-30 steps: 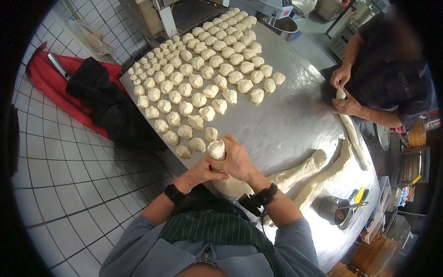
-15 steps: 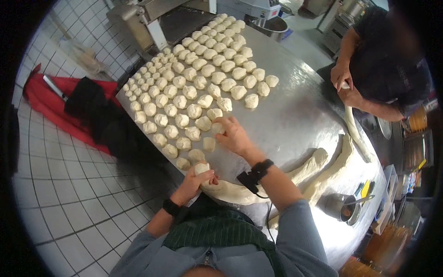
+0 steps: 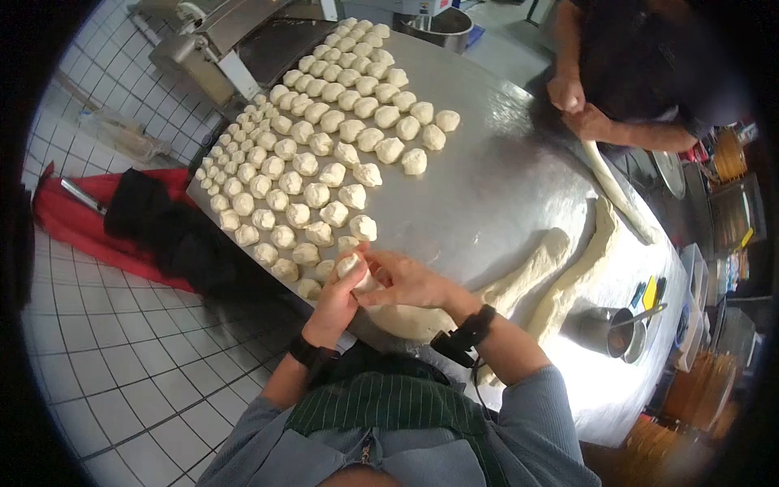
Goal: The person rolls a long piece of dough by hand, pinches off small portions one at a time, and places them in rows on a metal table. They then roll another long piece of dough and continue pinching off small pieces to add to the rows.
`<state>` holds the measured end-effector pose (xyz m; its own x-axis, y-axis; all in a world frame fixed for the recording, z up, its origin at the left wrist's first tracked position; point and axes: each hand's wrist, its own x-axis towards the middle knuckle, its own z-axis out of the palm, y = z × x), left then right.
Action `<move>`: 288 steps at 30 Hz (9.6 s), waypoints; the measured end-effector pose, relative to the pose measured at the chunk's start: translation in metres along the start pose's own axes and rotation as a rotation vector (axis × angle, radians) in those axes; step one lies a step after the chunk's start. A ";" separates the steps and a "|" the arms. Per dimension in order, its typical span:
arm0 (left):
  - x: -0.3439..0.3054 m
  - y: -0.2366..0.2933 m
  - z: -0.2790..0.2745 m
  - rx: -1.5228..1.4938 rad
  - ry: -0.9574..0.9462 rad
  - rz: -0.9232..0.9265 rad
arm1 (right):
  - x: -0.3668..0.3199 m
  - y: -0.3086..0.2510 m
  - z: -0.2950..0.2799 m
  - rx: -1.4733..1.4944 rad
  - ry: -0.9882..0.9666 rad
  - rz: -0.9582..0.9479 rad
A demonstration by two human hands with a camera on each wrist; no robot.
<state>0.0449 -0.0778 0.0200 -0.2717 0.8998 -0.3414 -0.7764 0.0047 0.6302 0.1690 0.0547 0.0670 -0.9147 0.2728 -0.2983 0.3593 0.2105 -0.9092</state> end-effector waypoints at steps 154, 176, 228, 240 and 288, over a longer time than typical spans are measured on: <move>-0.066 -0.016 -0.037 1.769 -0.073 0.729 | -0.031 0.069 0.019 -0.860 0.585 0.006; -0.110 -0.021 -0.058 1.206 0.555 0.415 | -0.032 0.042 0.067 -0.847 0.304 -0.402; -0.083 -0.062 -0.029 0.381 -0.142 -0.033 | -0.006 0.013 0.089 -0.355 0.138 -0.373; -0.117 -0.056 -0.030 0.229 0.009 -0.047 | 0.031 0.027 0.092 -0.313 -0.085 -0.348; -0.083 -0.072 -0.013 0.234 -0.043 -0.047 | 0.031 0.045 0.056 -0.432 0.016 -0.324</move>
<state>0.1155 -0.1583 -0.0060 -0.2101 0.9138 -0.3476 -0.6336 0.1435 0.7602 0.1465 0.0200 0.0000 -0.9896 0.1431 -0.0153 0.1060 0.6524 -0.7505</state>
